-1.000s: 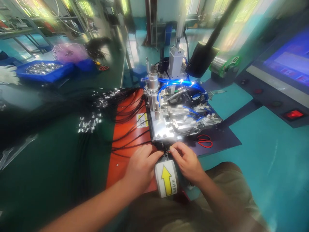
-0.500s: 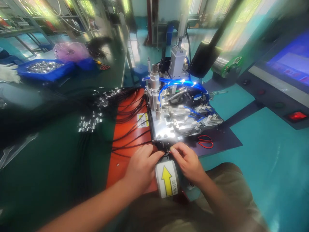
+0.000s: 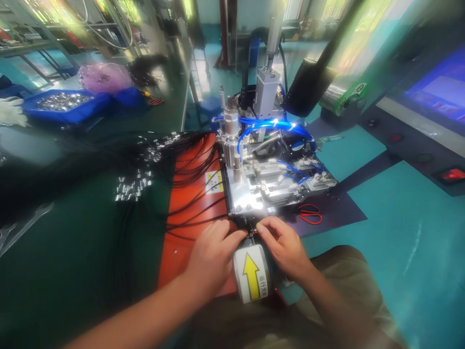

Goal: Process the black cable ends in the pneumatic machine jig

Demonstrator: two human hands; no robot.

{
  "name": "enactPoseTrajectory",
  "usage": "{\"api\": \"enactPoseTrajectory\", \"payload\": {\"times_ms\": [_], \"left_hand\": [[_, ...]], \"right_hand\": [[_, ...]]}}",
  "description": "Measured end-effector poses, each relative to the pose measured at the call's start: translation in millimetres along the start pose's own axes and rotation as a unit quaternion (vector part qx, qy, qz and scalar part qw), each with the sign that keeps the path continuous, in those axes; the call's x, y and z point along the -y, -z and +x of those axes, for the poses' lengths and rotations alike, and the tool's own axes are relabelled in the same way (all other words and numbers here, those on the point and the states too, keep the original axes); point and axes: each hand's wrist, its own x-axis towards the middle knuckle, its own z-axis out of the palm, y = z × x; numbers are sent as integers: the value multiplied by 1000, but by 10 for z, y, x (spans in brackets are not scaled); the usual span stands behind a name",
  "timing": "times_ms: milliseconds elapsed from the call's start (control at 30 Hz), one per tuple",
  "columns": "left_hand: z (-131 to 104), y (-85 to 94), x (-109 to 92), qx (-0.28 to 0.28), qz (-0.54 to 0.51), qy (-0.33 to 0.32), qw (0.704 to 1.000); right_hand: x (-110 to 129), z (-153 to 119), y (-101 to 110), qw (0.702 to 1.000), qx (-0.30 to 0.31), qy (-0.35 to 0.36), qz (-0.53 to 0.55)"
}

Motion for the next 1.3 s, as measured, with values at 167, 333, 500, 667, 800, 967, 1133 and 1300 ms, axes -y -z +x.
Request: {"api": "enactPoseTrajectory", "payload": {"times_ms": [167, 333, 500, 667, 800, 967, 1133, 1300], "left_hand": [[17, 13, -15, -9, 0, -5, 1000], [21, 21, -15, -2, -9, -3, 1000], [15, 8, -1, 5, -9, 2, 1000], [26, 20, -9, 6, -11, 1, 1000], [33, 33, -17, 7, -12, -2, 1000], [22, 15, -3, 6, -6, -16, 1000], [-1, 4, 16, 32, 21, -30, 999], [5, 8, 35, 32, 30, -44, 998]], "right_hand": [[-22, 2, 12, 1000, 9, 5, 6], [-33, -1, 26, 1000, 15, 14, 4], [-31, 9, 27, 1000, 20, 15, 5], [-24, 5, 27, 999, 27, 10, 17], [-29, 9, 40, 999, 32, 13, 18], [-15, 11, 59, 999, 32, 17, 5], [-3, 4, 51, 999, 34, 12, 3], [5, 20, 44, 999, 30, 13, -2]]}}
